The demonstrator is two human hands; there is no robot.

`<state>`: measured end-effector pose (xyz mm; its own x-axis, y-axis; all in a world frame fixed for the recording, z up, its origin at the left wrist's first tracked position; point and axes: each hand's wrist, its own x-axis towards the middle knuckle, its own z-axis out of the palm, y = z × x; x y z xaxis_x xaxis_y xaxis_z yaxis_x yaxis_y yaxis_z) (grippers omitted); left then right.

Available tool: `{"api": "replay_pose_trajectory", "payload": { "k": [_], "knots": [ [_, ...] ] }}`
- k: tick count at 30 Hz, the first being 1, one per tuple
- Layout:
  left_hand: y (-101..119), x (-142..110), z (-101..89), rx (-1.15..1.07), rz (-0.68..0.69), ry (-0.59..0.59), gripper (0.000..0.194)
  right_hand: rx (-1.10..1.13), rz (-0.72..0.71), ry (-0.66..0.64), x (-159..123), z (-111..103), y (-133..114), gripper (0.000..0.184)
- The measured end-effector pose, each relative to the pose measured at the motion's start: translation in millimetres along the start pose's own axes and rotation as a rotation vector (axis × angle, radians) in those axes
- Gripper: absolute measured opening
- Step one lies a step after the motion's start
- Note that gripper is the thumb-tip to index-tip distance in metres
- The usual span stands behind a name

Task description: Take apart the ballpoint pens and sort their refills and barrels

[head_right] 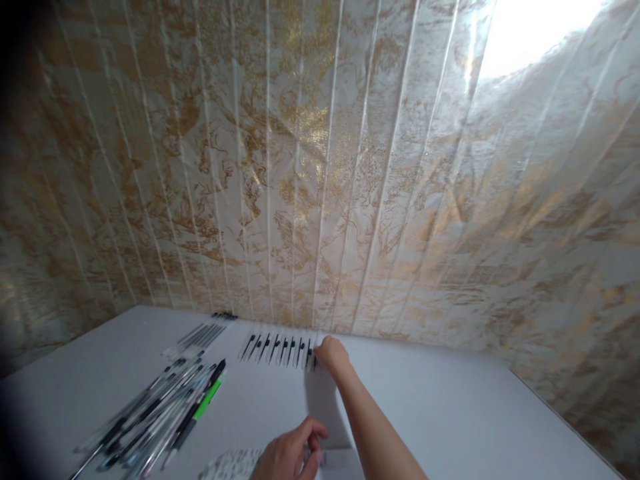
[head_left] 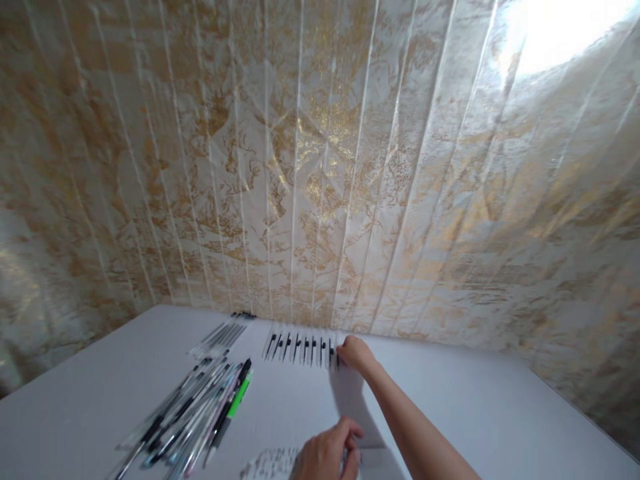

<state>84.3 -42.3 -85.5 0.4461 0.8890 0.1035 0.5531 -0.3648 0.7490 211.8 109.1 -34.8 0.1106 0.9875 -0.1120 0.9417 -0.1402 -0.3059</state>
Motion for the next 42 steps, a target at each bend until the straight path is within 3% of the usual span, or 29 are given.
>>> {"api": "replay_pose_trajectory", "payload": {
  "k": [12,23,25,28,31,34,36,38,42],
  "knots": [
    [16.4,-0.9,-16.5,0.015,-0.047,-0.082,0.034,0.029,-0.011,-0.002,-3.4,-5.6,-6.0,0.028],
    [8.6,-1.4,-9.4,-0.037,-0.05,-0.072,0.032,0.093,-0.011,0.017,-3.7,-4.9,-7.1,0.024],
    [3.6,0.2,-5.4,-0.148,-0.019,-0.008,0.032,0.124,-0.016,0.024,-4.0,-7.8,-5.3,0.024],
    [-1.6,5.5,-4.9,-0.513,-0.052,0.201,0.032,0.187,-0.062,0.031,-15.8,-15.7,0.5,0.023],
    [-1.8,10.9,-13.7,-0.853,-0.127,0.449,0.031,0.255,-0.151,0.008,-48.1,-16.9,8.7,0.019],
    [0.6,12.5,-22.3,-0.945,-0.143,0.607,0.036,0.399,-0.307,-0.131,-93.2,-1.3,12.9,0.011],
    [2.2,11.3,-23.6,-0.961,-0.162,0.6,0.039,0.528,-0.376,-0.234,-120.2,14.3,11.0,0.014],
    [3.8,9.4,-22.5,-0.976,-0.163,0.543,0.041,0.552,-0.388,-0.248,-137.8,26.2,6.7,0.013],
    [9.2,4.9,-21.0,-0.877,-0.166,0.471,0.045,0.448,-0.351,-0.229,-131.3,19.5,4.7,0.008]
  ]
}}
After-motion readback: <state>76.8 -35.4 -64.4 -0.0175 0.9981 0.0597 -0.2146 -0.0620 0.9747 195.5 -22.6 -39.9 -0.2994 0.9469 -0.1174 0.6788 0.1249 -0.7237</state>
